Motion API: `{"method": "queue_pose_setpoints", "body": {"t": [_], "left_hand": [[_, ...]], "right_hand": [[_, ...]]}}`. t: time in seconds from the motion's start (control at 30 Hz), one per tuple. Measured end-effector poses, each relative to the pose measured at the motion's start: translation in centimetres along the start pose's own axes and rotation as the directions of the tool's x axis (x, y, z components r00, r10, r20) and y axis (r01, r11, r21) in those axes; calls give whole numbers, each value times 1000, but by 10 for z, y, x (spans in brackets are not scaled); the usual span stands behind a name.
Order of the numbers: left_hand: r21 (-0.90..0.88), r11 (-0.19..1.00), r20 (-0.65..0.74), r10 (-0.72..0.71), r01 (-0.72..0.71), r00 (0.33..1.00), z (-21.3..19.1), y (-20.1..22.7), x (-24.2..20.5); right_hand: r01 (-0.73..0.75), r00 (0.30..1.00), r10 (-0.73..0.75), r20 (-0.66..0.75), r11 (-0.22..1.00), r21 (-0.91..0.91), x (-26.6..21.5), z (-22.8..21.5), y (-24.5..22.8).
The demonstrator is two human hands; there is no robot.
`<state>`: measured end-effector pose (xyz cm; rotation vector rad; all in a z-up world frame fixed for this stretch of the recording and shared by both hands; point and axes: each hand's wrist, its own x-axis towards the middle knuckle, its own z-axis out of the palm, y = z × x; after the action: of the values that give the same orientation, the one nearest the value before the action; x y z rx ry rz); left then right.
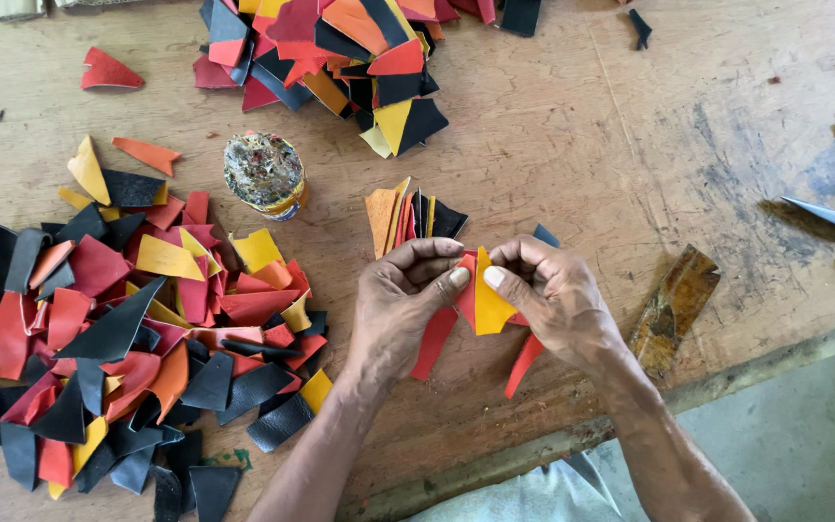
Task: The person assembles small triangular leather pieces by hand, aligning and pressing them together to form layered units. They repeatedly pick up pieces from a pile, match colors, and stack them into a growing stack on the table.
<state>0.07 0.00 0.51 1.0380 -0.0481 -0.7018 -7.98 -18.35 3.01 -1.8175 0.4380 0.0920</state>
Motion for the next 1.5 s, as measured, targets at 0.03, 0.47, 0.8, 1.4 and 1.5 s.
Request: {"method": "queue_pose_setpoints", "body": {"t": [0.03,0.47,0.8,1.4,1.5], "left_hand": [[16,1000,0,11,-11,1000,1,1,0],[143,989,44,31,-37,999,4,10,-4],[169,983,17,-73,69,997,-1,4,0],[352,935,47,33,-47,998,3,11,-7],[413,904,44,104,-113,994,5,8,-7]], "right_hand": [[-11,1000,11,5,1000,7,0,1,-1],[-7,1000,6,-11,995,-98,-1,3,-18],[106,993,-111,-31,986,-126,-4,6,-25],[60,998,-64,-3,939,-340,-5,8,-20],[176,982,-187,-9,940,-292,-8,5,-22]]}}
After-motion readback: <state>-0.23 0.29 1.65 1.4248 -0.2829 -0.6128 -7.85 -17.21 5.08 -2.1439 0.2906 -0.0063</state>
